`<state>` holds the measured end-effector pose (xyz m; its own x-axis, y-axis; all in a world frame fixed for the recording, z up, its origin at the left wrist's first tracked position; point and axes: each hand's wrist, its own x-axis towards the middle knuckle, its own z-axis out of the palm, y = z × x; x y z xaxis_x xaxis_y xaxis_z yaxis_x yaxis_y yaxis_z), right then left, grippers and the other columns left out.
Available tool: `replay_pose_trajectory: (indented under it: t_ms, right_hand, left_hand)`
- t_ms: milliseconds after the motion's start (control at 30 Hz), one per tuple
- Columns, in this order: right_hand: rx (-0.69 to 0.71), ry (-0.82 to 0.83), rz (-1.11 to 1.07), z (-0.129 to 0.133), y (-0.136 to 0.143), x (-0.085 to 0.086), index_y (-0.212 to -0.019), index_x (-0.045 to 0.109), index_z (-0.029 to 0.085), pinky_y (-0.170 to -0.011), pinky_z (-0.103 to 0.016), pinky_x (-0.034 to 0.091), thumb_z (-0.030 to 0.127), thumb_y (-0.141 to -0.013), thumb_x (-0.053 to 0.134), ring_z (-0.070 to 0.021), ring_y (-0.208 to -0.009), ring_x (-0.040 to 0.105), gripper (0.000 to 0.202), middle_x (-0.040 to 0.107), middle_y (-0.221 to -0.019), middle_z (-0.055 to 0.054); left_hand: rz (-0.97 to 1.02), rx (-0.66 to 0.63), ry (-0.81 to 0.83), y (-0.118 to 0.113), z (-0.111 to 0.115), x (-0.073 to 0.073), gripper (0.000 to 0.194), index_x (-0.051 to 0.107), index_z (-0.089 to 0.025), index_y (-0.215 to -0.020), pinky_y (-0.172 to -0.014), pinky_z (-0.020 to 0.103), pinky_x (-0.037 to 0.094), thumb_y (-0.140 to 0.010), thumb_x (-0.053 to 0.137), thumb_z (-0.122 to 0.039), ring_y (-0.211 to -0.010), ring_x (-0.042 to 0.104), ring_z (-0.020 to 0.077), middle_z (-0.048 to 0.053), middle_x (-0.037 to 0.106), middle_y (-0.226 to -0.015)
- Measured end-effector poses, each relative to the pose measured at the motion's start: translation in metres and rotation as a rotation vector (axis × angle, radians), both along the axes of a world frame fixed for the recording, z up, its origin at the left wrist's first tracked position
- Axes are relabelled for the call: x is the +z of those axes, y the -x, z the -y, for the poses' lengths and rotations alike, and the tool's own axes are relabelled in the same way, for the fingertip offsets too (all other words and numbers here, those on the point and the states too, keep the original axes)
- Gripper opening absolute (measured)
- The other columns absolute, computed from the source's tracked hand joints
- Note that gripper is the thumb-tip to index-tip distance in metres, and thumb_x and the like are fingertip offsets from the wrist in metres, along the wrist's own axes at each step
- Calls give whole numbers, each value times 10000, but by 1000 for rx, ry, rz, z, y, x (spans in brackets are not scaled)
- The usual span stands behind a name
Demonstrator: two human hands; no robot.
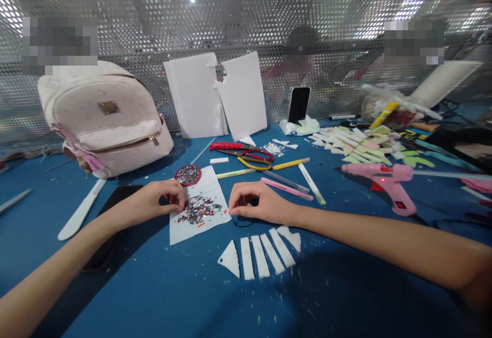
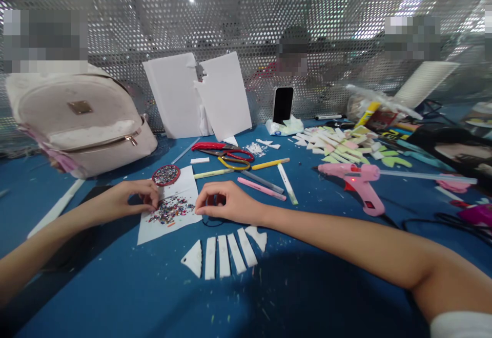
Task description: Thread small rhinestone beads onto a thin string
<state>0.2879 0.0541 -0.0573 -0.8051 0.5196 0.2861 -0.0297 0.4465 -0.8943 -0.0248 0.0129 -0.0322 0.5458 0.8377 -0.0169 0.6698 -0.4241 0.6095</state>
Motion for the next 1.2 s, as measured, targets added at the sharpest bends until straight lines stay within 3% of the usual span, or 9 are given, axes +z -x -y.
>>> replay_pose_trajectory:
  t_ms: [267, 700, 1200]
  right_hand:
    - [-1, -6, -5, 0, 1, 0, -843, 705, 159, -577, -226, 368, 264, -862, 731, -89, -691, 531, 110, 639, -846, -6]
    - [4, -18, 8, 0, 0, 0, -848, 707, 154, -578, -222, 376, 253, -869, 723, -86, -700, 540, 103, 649, -857, -10]
    - [-4, -33, 20, 1, 0, 1, -850, 700, 155, -596, -230, 391, 267, -879, 710, -96, -711, 548, 117, 651, -857, -15]
  left_hand:
    - [-128, -43, -2, -4, 2, 4, 87, 617, -192, -821, -750, 286, 485, -892, 575, -220, -806, 600, 157, 23, 671, -895]
    - [-116, -84, 23, 4, 0, 6, 193, 676, -221, -926, -800, 307, 476, -976, 510, -306, -895, 616, 169, 35, 674, -986]
    - [-108, -52, 4, -4, 3, -2, 110, 644, -208, -841, -774, 296, 464, -919, 580, -251, -832, 606, 168, 15, 666, -899]
